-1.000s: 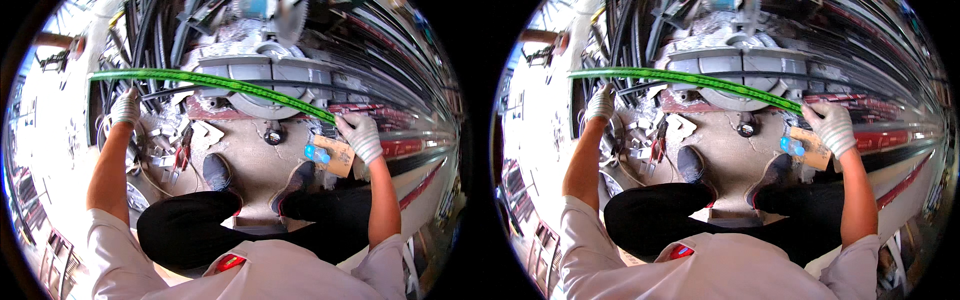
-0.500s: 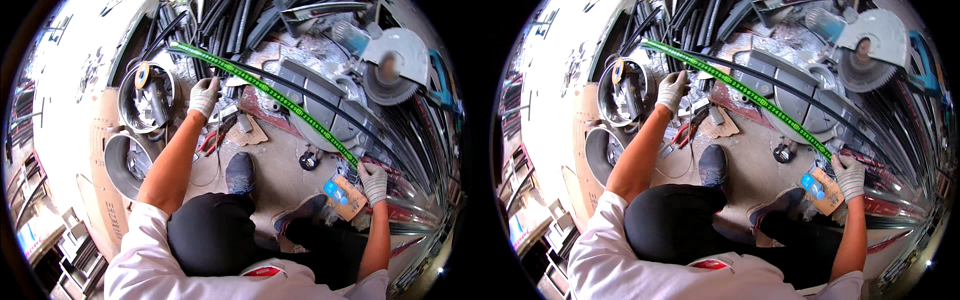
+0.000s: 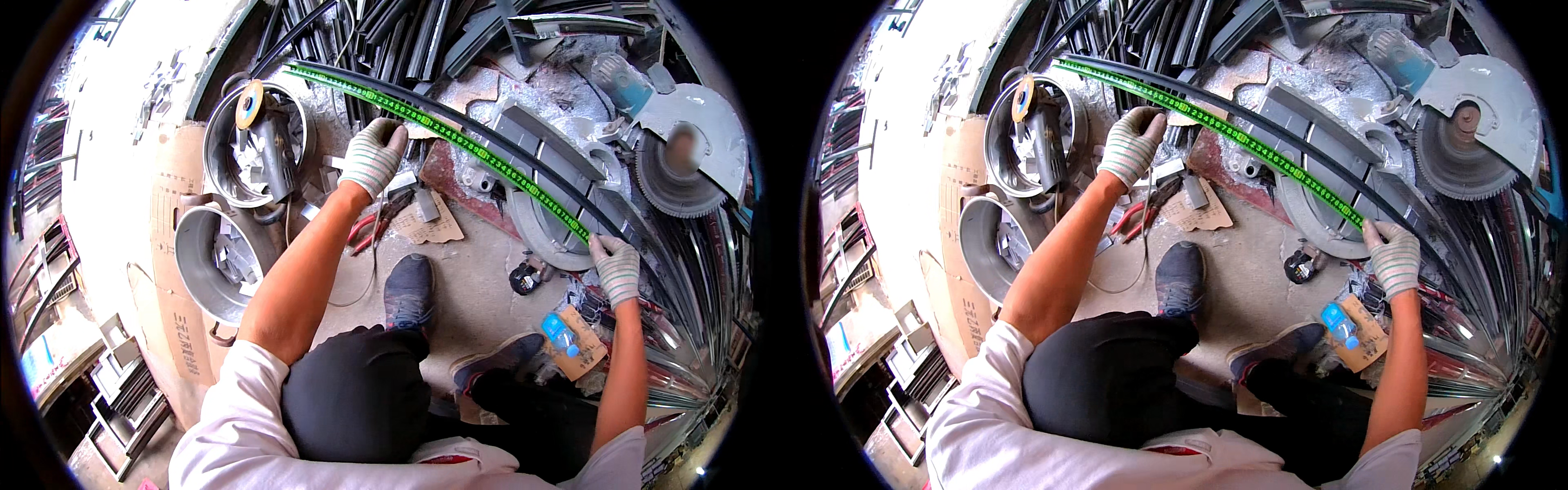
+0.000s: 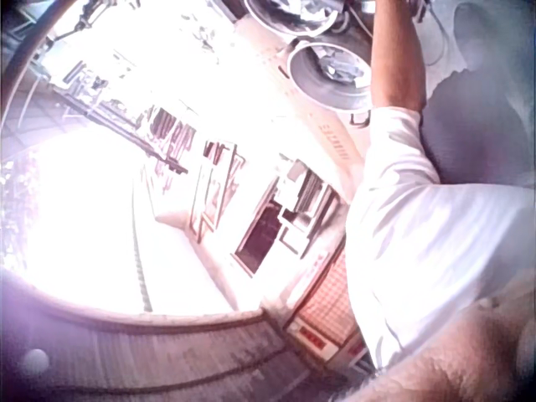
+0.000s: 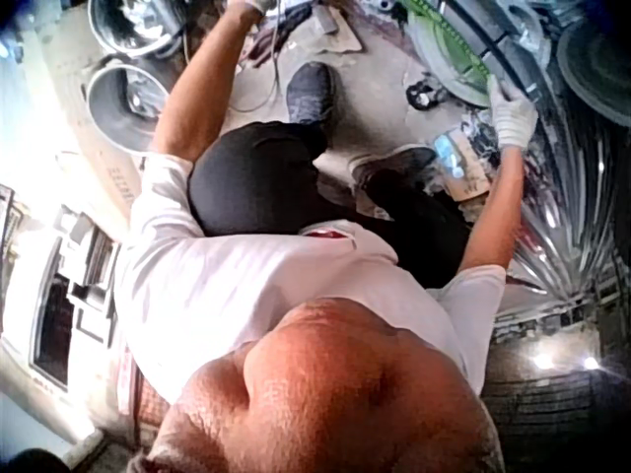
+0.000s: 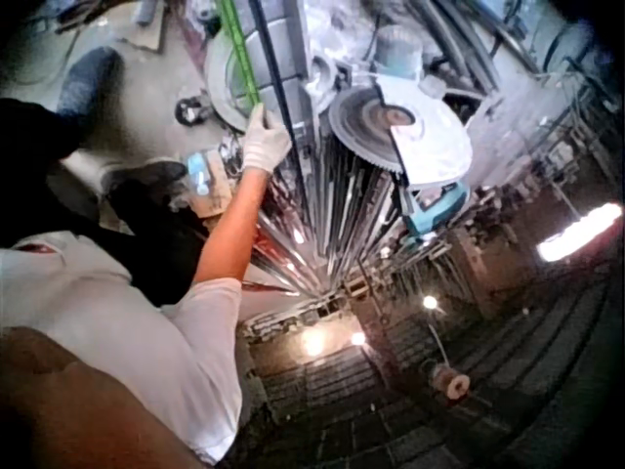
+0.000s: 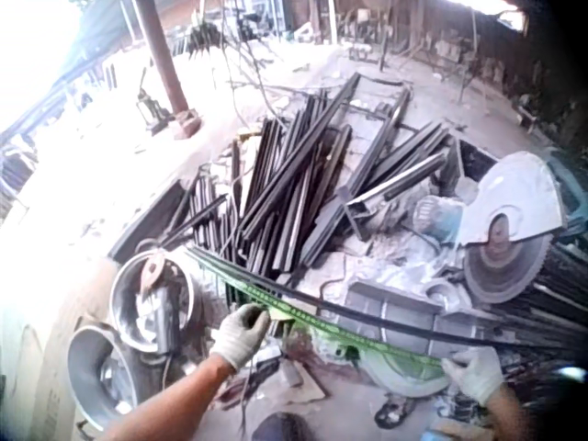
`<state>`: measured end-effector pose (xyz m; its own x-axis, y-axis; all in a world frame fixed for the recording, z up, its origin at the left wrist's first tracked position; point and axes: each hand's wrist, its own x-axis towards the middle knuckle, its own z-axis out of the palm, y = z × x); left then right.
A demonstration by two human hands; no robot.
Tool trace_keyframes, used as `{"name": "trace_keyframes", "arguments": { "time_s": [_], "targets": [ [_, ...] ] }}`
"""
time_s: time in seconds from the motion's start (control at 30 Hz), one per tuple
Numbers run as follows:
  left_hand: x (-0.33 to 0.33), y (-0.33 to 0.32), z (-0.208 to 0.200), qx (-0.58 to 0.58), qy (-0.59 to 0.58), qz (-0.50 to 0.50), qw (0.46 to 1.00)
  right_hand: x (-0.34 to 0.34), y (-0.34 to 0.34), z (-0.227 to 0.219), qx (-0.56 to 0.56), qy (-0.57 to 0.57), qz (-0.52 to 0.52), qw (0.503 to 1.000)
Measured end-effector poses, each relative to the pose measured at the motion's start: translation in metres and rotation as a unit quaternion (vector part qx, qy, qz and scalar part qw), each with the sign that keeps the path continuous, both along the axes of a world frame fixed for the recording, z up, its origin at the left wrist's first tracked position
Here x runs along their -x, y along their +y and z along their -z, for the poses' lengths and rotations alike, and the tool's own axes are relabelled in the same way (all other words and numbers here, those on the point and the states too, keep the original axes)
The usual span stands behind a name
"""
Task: The person measures a metal frame with a tape measure, then uses a chop saw to cut a metal profile. After cutting, the person carries the profile to a workbench and uses pliers to remove a strip from it.
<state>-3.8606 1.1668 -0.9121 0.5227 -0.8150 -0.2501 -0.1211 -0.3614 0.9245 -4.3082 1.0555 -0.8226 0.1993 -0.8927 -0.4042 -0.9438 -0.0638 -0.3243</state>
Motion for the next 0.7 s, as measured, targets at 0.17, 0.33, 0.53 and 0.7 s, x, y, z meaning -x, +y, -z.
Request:
{"name": "trace_keyframes", "arguments": {
  "time_s": [0.17, 0.33, 0.53, 0.7],
  "targets": [
    [-0.001, 0.0, 0.003, 0.017, -0.035, 0.026, 0.999, -0.012, -0.013, 0.0, 0.005, 0.031, -0.035, 0.999],
    [0.004, -0.005, -0.003, 0.022, -0.057, 0.052, 0.997, 0.009, -0.019, 0.008, 0.016, 0.007, -0.033, 0.999],
    [0.009, -0.006, -0.011, -0.003, -0.148, 0.088, 0.985, 0.011, -0.02, 0.009, 0.012, 0.001, -0.008, 1.0],
    [0.01, -0.005, -0.01, 0.008, -0.182, 0.102, 0.978, 0.005, -0.021, 0.007, 0.026, 0.011, -0.021, 0.999]
  ]
}}
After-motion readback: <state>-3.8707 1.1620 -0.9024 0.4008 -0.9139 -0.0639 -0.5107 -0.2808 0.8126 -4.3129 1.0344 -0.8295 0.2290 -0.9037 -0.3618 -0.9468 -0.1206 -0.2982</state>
